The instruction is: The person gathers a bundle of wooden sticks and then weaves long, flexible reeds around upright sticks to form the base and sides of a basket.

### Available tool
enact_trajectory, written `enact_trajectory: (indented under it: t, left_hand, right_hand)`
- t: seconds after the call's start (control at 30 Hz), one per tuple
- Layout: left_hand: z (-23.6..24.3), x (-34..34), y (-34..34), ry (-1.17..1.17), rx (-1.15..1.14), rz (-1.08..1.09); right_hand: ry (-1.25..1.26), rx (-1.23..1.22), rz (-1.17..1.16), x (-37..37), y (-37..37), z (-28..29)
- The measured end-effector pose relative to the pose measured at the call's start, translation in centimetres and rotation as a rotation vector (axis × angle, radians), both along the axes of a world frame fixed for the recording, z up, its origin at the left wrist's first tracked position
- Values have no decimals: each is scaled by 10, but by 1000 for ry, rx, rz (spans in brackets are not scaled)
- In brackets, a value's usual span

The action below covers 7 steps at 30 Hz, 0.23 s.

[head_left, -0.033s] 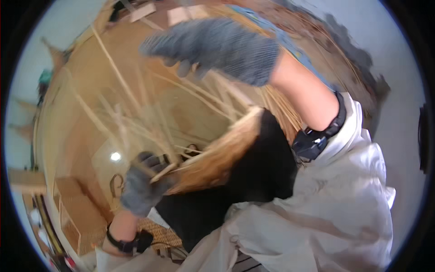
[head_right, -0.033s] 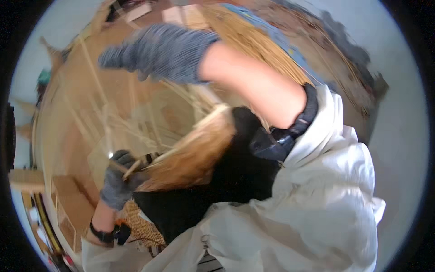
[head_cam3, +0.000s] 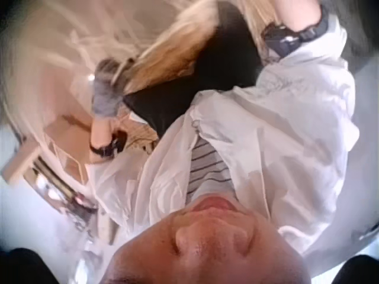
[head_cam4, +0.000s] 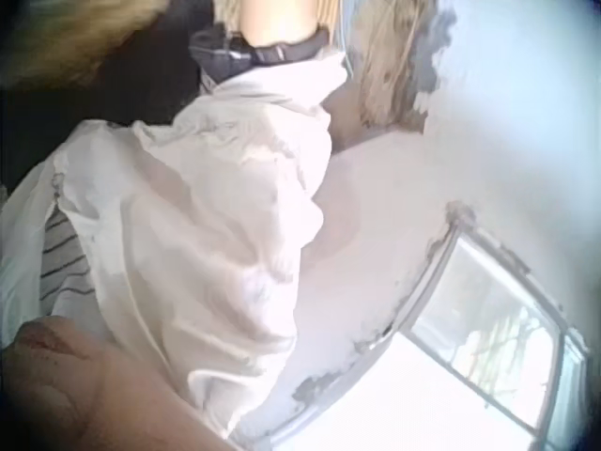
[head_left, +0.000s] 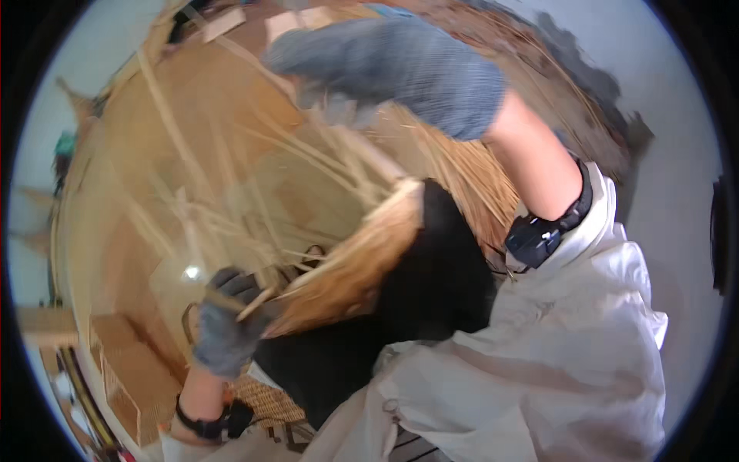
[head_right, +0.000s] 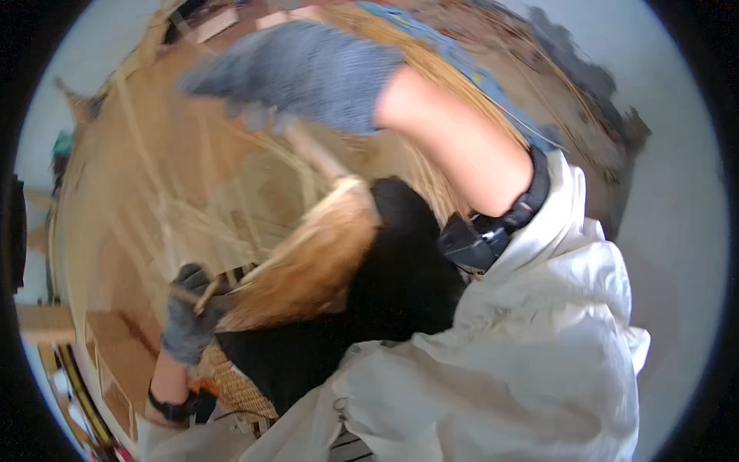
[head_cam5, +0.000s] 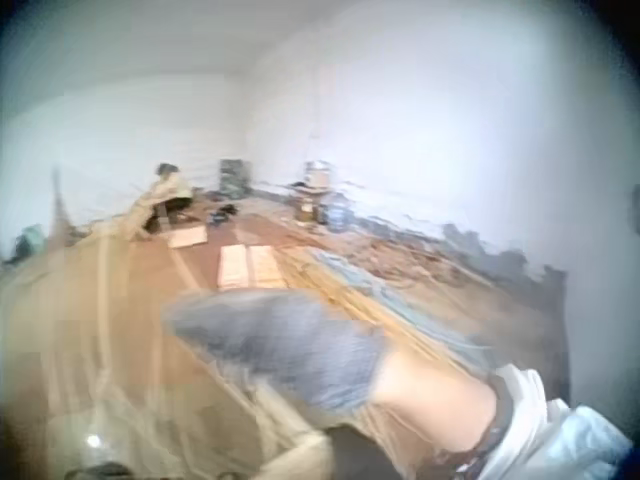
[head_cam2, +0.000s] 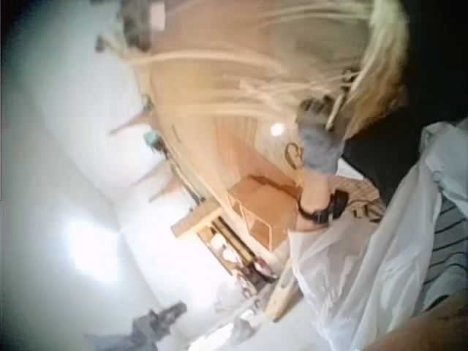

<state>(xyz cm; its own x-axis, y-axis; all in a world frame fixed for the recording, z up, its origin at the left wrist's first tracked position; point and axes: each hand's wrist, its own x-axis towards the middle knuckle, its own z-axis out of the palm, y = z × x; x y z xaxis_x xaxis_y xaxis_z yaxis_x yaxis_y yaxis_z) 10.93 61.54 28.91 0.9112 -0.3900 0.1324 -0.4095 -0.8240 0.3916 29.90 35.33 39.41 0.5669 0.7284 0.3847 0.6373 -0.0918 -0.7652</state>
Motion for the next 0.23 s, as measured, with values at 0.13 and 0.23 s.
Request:
enact_trajectory:
  t: [0.13, 0.23]
  left_hand:
    - [15, 4, -10, -42, -31, 318]
    - [20, 38, -28, 106, -135, 372]
  right_hand:
    - [607, -100, -635, 30, -159, -65]
    - [65, -684, -875, 44, -303, -167]
